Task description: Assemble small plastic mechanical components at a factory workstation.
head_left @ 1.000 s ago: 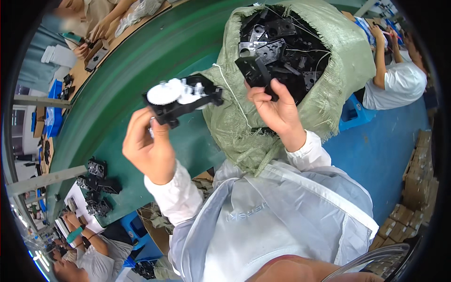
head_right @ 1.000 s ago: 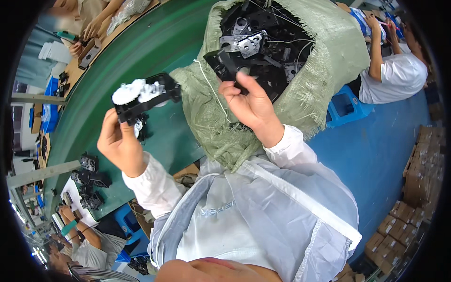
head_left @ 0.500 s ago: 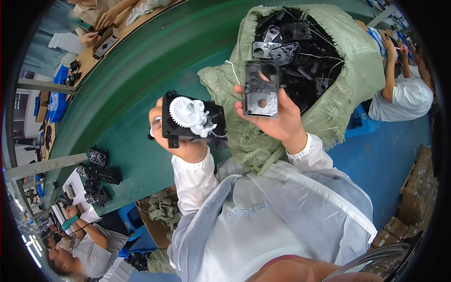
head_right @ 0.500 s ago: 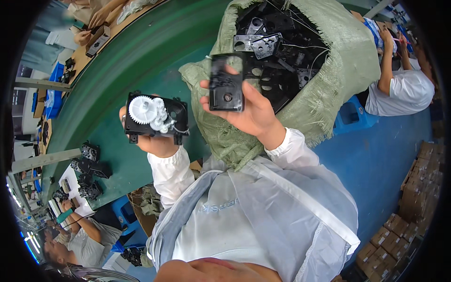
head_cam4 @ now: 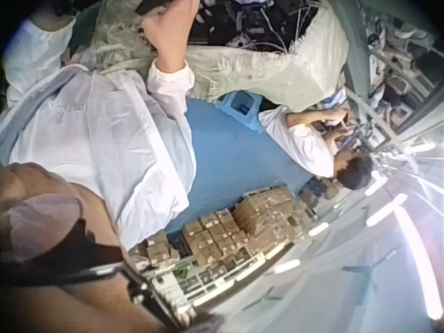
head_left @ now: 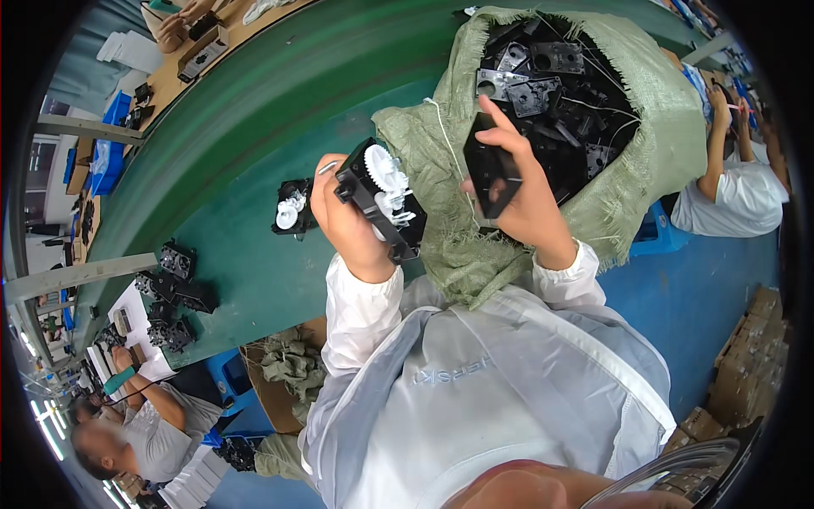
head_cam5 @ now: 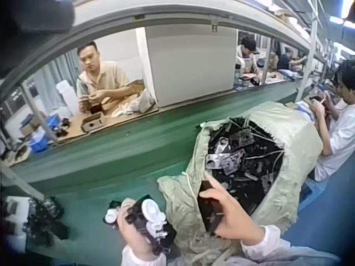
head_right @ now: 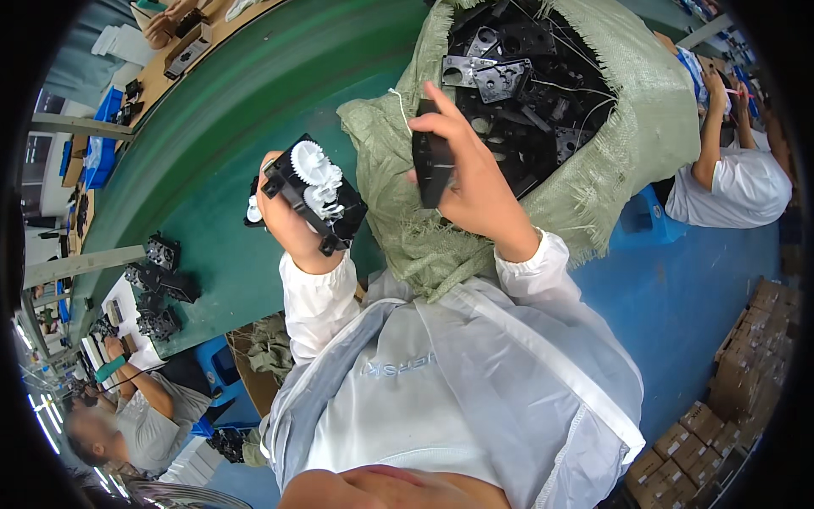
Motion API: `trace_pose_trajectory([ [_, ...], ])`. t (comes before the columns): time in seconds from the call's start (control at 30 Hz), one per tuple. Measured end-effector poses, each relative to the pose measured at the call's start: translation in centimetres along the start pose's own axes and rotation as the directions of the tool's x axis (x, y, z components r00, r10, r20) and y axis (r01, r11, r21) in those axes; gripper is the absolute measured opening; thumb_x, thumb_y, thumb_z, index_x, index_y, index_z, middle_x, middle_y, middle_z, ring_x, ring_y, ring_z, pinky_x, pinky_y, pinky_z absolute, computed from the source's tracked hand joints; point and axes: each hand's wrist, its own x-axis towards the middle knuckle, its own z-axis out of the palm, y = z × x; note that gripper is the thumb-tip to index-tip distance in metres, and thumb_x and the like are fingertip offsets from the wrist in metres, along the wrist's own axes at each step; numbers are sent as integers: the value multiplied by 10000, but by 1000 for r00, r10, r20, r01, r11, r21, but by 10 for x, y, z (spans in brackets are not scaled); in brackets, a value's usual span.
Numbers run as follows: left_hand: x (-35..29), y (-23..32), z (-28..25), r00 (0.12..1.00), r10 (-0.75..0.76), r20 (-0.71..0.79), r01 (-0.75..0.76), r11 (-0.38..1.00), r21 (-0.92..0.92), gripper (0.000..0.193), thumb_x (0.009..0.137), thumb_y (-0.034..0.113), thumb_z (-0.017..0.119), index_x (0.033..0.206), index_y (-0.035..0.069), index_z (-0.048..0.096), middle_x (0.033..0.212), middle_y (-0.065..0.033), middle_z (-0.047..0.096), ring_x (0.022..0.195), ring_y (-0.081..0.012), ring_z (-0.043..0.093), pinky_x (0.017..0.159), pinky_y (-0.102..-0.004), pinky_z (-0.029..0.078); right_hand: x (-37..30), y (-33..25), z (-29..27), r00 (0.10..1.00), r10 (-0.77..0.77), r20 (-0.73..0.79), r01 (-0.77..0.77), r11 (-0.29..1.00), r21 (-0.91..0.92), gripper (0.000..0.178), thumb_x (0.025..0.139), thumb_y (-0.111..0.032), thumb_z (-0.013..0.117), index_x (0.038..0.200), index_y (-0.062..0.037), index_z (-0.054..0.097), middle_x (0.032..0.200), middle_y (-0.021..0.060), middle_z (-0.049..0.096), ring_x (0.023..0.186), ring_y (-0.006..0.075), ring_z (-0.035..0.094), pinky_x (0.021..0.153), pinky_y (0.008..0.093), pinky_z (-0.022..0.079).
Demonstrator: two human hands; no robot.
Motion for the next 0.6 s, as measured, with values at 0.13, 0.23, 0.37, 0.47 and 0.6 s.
trace_pose_trajectory([
  [0.13,-5,7,20,993,-52,-101,47,998,-48,166,946,80,439,835,-3,530,820,-22,525,706,-77,482,658,-230,392,-2,-6,7,988,63,143,-154,517,842,713,818,-149,775,1397,-131,359,1634,165,21,1274,330,532,926,421,521],
  [0.23,-7,8,28,991,-62,-122,62,998,-5,156,945,74,452,812,26,516,741,13,506,637,-46,434,577,-213,341,1,-7,17,994,-53,96,-62,457,887,525,926,-354,643,1335,-159,377,1619,221,33,1320,406,470,990,470,493],
  [0.37,-5,1,35,986,4,-167,0,1000,23,176,955,77,478,781,56,498,642,51,463,525,-16,351,466,-215,253,2,-10,31,1000,12,20,-23,640,768,449,1027,-337,396,1374,-58,331,1593,234,86,1322,363,459,1042,463,431],
  [0.47,-7,-2,36,987,5,-159,3,999,51,191,966,80,478,778,54,498,622,51,459,516,-13,353,461,-216,256,4,-14,36,997,-80,-19,75,792,606,456,992,-193,375,1406,-24,288,1582,268,101,1335,342,431,1051,454,414],
  [0.6,-7,1,39,986,-6,-168,9,1000,18,194,970,84,490,779,53,504,611,50,460,513,-12,357,460,-213,257,5,-14,45,992,-113,-54,122,770,626,467,993,-194,383,1415,-22,280,1578,278,105,1333,345,428,1055,444,407],
])
